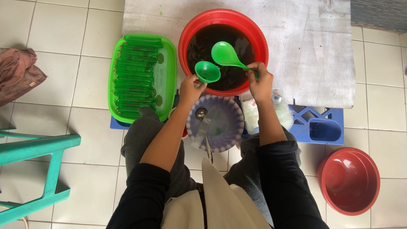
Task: Preparing and filling narrow plastic tubes with liquid using a funnel and ladle
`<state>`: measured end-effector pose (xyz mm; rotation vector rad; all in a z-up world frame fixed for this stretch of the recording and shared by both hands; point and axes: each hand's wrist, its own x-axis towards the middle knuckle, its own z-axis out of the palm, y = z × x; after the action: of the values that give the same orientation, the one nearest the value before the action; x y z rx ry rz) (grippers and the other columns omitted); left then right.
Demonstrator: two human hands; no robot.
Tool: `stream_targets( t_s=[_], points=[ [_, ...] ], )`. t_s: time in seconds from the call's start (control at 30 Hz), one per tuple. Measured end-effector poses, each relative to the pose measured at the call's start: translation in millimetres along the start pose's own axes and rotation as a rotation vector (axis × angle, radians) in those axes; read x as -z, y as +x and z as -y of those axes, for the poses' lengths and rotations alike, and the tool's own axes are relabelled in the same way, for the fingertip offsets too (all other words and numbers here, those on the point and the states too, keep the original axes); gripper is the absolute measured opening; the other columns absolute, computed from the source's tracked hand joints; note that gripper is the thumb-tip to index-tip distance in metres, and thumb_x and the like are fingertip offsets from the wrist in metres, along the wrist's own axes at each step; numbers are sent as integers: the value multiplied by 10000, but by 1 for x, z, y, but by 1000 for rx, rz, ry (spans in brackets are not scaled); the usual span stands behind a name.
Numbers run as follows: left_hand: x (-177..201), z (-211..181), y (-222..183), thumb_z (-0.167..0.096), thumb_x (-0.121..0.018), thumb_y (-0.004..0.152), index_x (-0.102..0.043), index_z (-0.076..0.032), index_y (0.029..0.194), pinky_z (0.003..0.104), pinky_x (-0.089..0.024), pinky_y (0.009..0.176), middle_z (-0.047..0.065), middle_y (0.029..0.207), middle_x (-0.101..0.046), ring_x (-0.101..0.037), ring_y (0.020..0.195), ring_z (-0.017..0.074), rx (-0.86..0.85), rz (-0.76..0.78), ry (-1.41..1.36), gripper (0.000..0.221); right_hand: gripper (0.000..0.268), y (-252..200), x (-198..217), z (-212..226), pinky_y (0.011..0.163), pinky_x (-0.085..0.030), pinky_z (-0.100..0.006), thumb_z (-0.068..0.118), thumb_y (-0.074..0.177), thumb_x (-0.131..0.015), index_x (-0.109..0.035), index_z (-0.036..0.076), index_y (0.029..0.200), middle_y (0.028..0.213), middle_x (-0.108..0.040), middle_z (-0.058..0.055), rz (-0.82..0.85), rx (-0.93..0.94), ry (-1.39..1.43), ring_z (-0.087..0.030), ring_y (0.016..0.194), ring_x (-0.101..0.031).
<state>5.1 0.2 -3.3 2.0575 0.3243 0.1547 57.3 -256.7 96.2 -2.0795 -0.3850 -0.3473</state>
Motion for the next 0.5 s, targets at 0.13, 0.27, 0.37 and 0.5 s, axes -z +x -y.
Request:
stream_targets(
  t_s=[0.13, 0.27, 0.37, 0.5],
  points=[
    [-8, -1, -4, -308, -819, 823, -749, -130, 1108, 468, -599, 879, 100, 1111, -711, -740, 998, 312, -2, 26, 15, 343, 206, -10, 9, 9, 823, -540, -373, -46, 904, -651, -723, 101, 1030, 880, -779, -77, -5, 103, -43, -276, 829, -754],
    [-15, 4, -5, -324, -816, 814, -756, -168, 1078, 438, -595, 861, 56, 1053, -714, -744, 966, 290, -22, 36, 19, 313, 240, -15, 15, 14, 938, -460, -381, -21, 846, -692, -730, 170, 986, 957, -782, -8, -1, 234, -94, -280, 932, -738],
    [-17, 4, -8, -327, -823, 793, -754, -161, 1063, 457, -595, 856, 82, 1044, -718, -737, 972, 320, -37, 33, 24, 324, 240, -17, 18, 19, 958, -428, -369, -19, 835, -708, -729, 183, 962, 998, -781, 20, 3, 267, -87, -248, 972, -733],
    [-19, 8, -6, -358, -825, 787, -760, -180, 1049, 455, -593, 856, 74, 1026, -725, -732, 966, 337, -47, 28, 38, 324, 232, -16, 18, 19, 951, -422, -386, -29, 847, -699, -723, 166, 970, 1002, -775, 4, -42, 227, -98, -263, 962, -725]
  ],
)
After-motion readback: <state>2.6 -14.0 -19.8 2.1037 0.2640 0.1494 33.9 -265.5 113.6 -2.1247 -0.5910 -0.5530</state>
